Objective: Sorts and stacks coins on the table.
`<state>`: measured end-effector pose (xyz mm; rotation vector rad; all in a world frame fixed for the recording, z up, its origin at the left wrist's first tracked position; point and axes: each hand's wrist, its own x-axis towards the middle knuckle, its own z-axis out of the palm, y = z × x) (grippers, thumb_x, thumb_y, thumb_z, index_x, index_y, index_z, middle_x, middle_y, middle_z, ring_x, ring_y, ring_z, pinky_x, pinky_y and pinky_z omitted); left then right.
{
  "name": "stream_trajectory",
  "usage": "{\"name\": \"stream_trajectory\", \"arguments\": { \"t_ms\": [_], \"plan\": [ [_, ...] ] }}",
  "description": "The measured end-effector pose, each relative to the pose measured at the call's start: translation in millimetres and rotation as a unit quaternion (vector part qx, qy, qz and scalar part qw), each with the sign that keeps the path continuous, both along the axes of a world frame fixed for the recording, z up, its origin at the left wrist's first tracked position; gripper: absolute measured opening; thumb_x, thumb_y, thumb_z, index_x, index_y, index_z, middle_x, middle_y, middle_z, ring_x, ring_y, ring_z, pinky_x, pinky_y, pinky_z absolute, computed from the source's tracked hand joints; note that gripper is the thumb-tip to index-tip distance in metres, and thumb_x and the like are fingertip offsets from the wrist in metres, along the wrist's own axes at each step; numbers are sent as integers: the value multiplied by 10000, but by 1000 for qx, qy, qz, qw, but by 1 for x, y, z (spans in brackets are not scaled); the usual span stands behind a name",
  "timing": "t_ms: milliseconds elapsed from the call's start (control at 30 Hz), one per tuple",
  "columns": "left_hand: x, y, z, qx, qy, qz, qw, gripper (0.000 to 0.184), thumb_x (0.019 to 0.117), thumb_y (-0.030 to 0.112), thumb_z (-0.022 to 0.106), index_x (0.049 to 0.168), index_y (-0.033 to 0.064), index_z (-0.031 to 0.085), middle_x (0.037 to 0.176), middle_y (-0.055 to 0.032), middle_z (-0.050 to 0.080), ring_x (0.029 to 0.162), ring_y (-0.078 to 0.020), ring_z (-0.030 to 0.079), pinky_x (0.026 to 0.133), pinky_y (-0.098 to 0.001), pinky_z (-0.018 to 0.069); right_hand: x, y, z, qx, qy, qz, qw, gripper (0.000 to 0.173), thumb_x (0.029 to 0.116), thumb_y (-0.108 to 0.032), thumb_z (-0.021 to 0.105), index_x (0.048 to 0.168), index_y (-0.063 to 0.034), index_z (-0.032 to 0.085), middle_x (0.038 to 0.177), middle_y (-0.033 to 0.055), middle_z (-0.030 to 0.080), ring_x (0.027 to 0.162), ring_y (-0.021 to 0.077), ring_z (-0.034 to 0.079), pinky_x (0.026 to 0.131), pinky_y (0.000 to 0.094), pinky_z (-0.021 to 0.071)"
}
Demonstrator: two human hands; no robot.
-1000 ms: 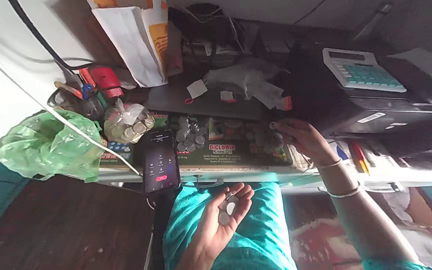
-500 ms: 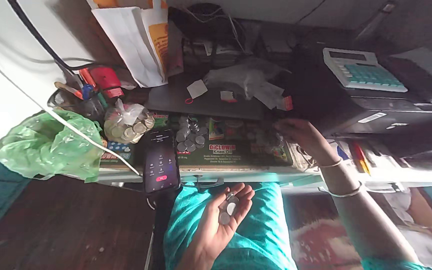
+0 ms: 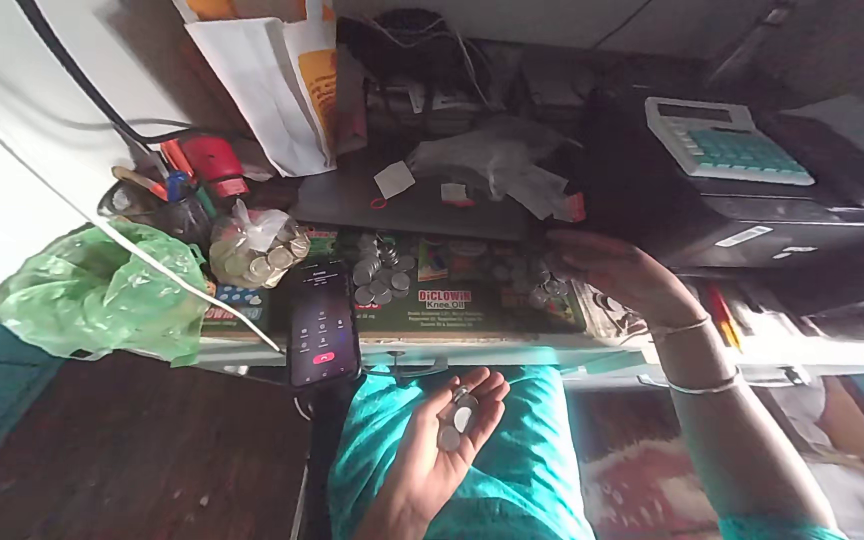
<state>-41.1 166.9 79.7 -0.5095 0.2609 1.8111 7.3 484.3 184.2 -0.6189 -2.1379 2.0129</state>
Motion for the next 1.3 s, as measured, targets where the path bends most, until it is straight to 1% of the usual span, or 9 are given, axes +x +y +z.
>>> {"name": "stream_trajectory", "arguments": {
  "t_ms": [167, 300, 400, 567, 633, 800, 1000, 1167, 1300],
  "plan": [
    [1, -1, 0, 2, -10, 0, 1000, 510, 1116, 224, 253, 1227, -69, 656, 1202, -247, 705, 1147, -340, 696, 983, -403, 579, -7, -1, -14, 146, -30, -45, 988, 187, 958, -81, 694, 1140, -38, 680, 878, 38, 704, 700, 89, 643, 661, 252, 568],
    [0, -2, 0, -1, -8, 1, 1000, 509, 1118, 226, 252, 1228, -70, 652, 1205, -242, 704, 1138, -336, 700, 975, -398, 583, -12, -5, -16, 189, -53, -61, 979, 125, 942, -110, 726, 1035, -44, 676, 765, 7, 657, 585, 46, 553, 552, 205, 479],
    [0, -2, 1, -2, -11, 0, 1000, 515, 1119, 229, 247, 1229, -68, 653, 1206, -236, 706, 1139, -332, 701, 970, -394, 586, -12, -6, -12, 205, -68, -51, 975, 116, 1013, -126, 631, 1065, -38, 685, 785, 9, 647, 613, 55, 566, 582, 217, 497],
    [0, -2, 0, 5, -5, 1, 1000, 514, 1118, 227, 250, 1227, -71, 654, 1210, -242, 703, 1146, -336, 697, 978, -397, 582, -5, 2, -5, 138, -35, 0, 990, 283, 1089, -131, 463, 1266, -40, 665, 999, 58, 711, 836, 115, 677, 794, 285, 585],
    [0, -2, 0, 5, -5, 3, 1000, 512, 1118, 225, 252, 1227, -71, 655, 1209, -244, 702, 1145, -338, 697, 976, -397, 583, -2, 2, -3, 139, -27, 10, 990, 272, 1056, -100, 532, 1291, -33, 652, 1013, 71, 717, 845, 125, 686, 800, 297, 593],
    [1, -1, 2, -3, -5, -2, 1000, 513, 1118, 224, 247, 1223, -68, 655, 1205, -237, 706, 1135, -332, 703, 968, -393, 587, -9, -4, -16, 233, -56, -58, 969, 166, 952, -129, 719, 1085, -33, 699, 800, 25, 683, 613, 69, 580, 575, 235, 500],
    [0, -3, 1, 1, -7, 4, 1000, 511, 1117, 225, 251, 1231, -69, 654, 1208, -240, 704, 1144, -336, 698, 976, -396, 583, -5, 1, -11, 153, -45, -22, 987, 277, 1081, -153, 491, 1295, -54, 636, 1011, 52, 695, 850, 119, 668, 787, 300, 581],
    [0, -2, 2, 9, -8, 1, 1000, 507, 1115, 219, 257, 1213, -69, 662, 1210, -244, 701, 1140, -338, 699, 970, -399, 586, 1, 0, -4, 98, -8, -2, 995, 358, 1045, -47, 514, 1402, -26, 529, 1106, 105, 708, 964, 167, 709, 905, 344, 593],
    [1, -2, 2, 6, -10, 0, 1000, 506, 1116, 216, 255, 1217, -67, 662, 1210, -242, 702, 1149, -345, 694, 980, -403, 582, -1, -1, -12, 170, -18, -23, 985, 410, 965, -42, 667, 1363, -44, 572, 1043, 90, 720, 873, 147, 708, 818, 326, 605]
  ]
}}
